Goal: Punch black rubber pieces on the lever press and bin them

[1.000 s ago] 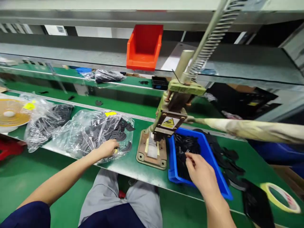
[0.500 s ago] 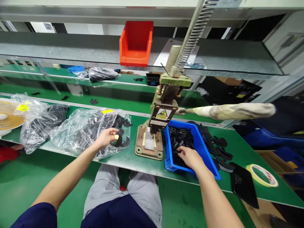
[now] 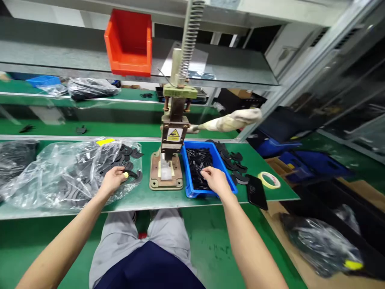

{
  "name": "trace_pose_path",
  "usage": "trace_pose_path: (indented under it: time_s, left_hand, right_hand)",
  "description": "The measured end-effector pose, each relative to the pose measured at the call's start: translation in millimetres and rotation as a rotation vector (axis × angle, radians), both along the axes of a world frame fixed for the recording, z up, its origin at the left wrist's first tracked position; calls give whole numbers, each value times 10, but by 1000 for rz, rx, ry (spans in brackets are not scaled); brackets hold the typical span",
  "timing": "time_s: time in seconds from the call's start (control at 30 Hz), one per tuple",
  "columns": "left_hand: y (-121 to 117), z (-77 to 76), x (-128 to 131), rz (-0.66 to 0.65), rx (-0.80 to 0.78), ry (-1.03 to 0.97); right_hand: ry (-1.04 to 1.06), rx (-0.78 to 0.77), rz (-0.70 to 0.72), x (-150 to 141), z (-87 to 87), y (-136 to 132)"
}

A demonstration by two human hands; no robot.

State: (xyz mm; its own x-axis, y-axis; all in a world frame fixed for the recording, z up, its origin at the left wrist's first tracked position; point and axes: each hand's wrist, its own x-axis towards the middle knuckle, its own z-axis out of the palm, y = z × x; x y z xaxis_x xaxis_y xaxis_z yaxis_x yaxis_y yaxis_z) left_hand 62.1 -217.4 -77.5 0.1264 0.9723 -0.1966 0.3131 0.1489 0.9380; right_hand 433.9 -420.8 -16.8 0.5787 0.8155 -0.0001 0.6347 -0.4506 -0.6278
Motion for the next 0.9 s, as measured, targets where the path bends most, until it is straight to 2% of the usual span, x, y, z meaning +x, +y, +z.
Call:
trace_pose_path:
  time_s: [0.1, 0.17, 0.23, 0.37, 0.43, 0.5, 0.67, 0.9]
  left_hand:
    - [-16, 43, -32, -51, 265, 312]
    - [-161, 147, 10, -82, 462, 365]
    - [-410, 292, 107, -208, 549, 259]
    - [-955, 553, 373, -669, 567, -54]
    - [-1126, 601, 473, -794, 628, -136]
    - [-1213, 586, 519, -835, 681, -172]
    - [-1274, 437, 486, -761, 671, -150]
    - [-1362, 263, 442, -648, 647, -181]
  right_hand:
    - [181, 99, -10, -176, 47, -122]
    - [351, 138, 32, -378, 69, -199]
    - [553, 127, 123, -635, 82, -258]
    - [910, 11, 323, -1131, 54, -297]
    - [1014, -32, 384, -1280, 9, -285]
    - [1065, -47, 419, -1353, -47, -270]
    - [986, 9, 444, -1381, -157, -286]
    - [497, 269, 436, -1452, -236, -378]
